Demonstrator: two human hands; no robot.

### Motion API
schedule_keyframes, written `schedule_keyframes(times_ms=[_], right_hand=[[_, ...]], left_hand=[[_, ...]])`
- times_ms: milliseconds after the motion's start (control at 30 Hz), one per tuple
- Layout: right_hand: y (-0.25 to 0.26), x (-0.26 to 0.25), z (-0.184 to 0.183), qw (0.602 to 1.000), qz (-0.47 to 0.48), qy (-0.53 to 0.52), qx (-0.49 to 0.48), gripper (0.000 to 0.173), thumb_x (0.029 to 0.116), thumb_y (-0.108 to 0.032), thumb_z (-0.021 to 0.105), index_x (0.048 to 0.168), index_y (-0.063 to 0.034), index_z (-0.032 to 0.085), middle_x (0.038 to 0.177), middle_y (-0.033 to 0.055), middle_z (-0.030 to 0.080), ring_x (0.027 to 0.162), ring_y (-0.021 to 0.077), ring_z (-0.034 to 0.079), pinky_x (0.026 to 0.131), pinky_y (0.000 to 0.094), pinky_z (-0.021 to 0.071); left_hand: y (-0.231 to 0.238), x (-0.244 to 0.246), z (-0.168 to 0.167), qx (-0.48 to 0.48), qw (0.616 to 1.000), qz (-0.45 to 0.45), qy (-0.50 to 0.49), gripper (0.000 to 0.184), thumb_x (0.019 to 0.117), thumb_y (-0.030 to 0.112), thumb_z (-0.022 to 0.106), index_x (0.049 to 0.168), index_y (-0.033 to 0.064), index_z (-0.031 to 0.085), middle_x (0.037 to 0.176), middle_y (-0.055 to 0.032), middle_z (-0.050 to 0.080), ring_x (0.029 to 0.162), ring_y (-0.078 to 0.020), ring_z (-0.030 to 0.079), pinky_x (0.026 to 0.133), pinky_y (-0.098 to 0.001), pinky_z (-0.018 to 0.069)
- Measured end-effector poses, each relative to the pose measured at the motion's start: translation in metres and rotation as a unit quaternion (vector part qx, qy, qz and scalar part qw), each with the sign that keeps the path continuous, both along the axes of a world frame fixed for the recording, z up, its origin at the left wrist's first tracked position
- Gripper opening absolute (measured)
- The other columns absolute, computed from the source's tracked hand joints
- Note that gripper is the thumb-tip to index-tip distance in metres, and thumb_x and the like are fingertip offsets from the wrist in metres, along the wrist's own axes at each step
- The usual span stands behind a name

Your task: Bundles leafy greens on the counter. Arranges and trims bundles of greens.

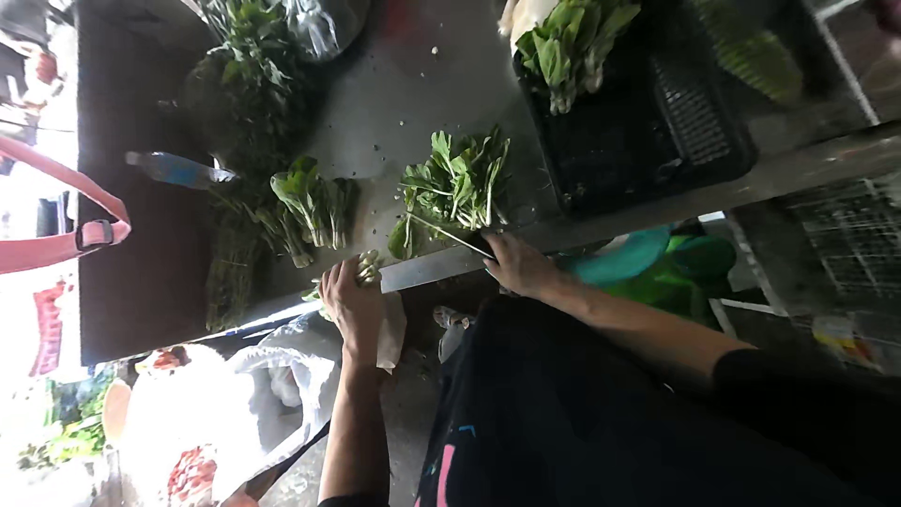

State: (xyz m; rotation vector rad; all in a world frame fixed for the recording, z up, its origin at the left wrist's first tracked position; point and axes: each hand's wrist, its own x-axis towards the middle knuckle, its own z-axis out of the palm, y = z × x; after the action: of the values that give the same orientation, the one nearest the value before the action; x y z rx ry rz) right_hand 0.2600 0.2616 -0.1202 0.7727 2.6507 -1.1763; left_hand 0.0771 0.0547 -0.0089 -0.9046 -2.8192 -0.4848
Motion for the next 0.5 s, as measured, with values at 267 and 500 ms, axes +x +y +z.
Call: schedule_keyframes(times_ms=[267,500], right_hand=[[-0.013,-0.062,-0.035,0.995,0.060,0.031,0.080,0.041,0.0996,-0.026,0.067,0.130,0.0014,0.061,0.129,0.0264,0.059,0.124,0.0437,0.057,0.103,0.0559,0.0500],[0.050,-0.040,-0.043,0.969,-0.218,0.110,0.030,0.039,0.1042,-0.014,0.051,0.141,0.0000,0.056,0.134,0.0249,0.059,0.115,0.0360,0.066,0.098,0.0469,0.0562]], left_hand=[[0.023,0.026,0.001,0.043,0.980,0.086,-0.172,0.023,0.0883,0.025,0.079,0.102,0.0076,0.073,0.083,-0.0075,0.071,0.075,-0.0195,0.069,0.071,-0.0452,0.0566],[-0.005,0.045,-0.022,0.017,0.960,0.104,-0.258,0.035,0.0894,0.030,0.078,0.111,0.0034,0.073,0.096,-0.0121,0.074,0.088,-0.0226,0.071,0.083,-0.0492,0.0560]])
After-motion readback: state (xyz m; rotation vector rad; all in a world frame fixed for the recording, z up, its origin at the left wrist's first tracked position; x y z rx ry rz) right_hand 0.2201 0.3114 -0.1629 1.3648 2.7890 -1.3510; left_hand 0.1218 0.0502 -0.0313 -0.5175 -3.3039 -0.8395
